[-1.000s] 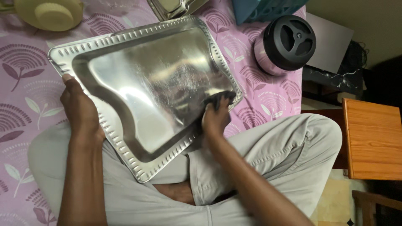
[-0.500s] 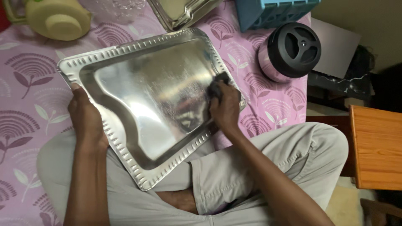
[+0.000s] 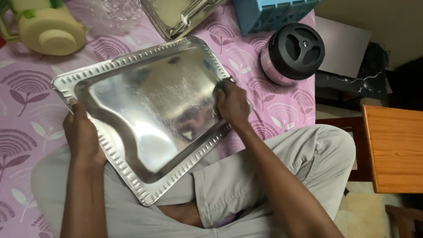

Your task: The person wipes a rectangular stainless steel tray with a dark cloth, cleaning the surface and edges. The person rotates the tray to access different areas and continues wiping until the surface appears shiny.

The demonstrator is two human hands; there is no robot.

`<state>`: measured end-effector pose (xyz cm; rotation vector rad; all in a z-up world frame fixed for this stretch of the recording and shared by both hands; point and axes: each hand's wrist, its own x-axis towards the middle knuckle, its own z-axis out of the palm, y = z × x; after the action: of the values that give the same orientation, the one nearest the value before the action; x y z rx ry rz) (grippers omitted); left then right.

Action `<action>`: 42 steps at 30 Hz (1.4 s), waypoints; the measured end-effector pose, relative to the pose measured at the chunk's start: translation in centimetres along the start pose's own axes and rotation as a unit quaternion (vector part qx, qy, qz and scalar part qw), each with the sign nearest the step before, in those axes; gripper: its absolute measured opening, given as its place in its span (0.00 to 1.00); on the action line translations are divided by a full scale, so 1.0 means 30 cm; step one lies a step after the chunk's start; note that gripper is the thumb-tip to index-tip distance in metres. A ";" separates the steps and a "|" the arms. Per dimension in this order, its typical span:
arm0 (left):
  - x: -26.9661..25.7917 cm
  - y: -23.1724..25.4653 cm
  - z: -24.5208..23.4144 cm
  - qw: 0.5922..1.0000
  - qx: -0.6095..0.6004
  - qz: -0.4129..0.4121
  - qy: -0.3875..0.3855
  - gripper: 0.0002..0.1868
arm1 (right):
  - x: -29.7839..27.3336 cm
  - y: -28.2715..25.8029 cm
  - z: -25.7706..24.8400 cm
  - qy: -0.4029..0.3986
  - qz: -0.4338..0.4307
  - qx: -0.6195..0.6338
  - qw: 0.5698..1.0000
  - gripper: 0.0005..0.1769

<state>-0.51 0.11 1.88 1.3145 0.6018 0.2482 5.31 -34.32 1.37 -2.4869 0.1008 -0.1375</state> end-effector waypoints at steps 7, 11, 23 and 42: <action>0.008 -0.006 -0.006 0.997 -0.062 -0.051 -0.004 0.36 | 0.046 0.123 0.013 0.015 0.059 -0.200 0.978 0.24; -0.024 0.022 0.012 1.000 -0.002 -0.017 -0.018 0.36 | 0.133 0.118 0.054 -0.007 0.075 -0.216 0.973 0.24; -0.025 0.023 0.035 0.999 0.006 -0.041 -0.005 0.27 | 0.267 0.050 0.138 0.055 -0.101 -0.094 0.989 0.21; 0.005 -0.007 0.045 0.998 0.017 -0.047 -0.034 0.23 | 0.201 -0.481 0.271 -0.057 -0.304 -0.018 0.951 0.15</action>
<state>0.31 -1.00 1.81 1.3171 0.6106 0.1155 12.85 -18.63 4.13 -2.4760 -0.7212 -0.2487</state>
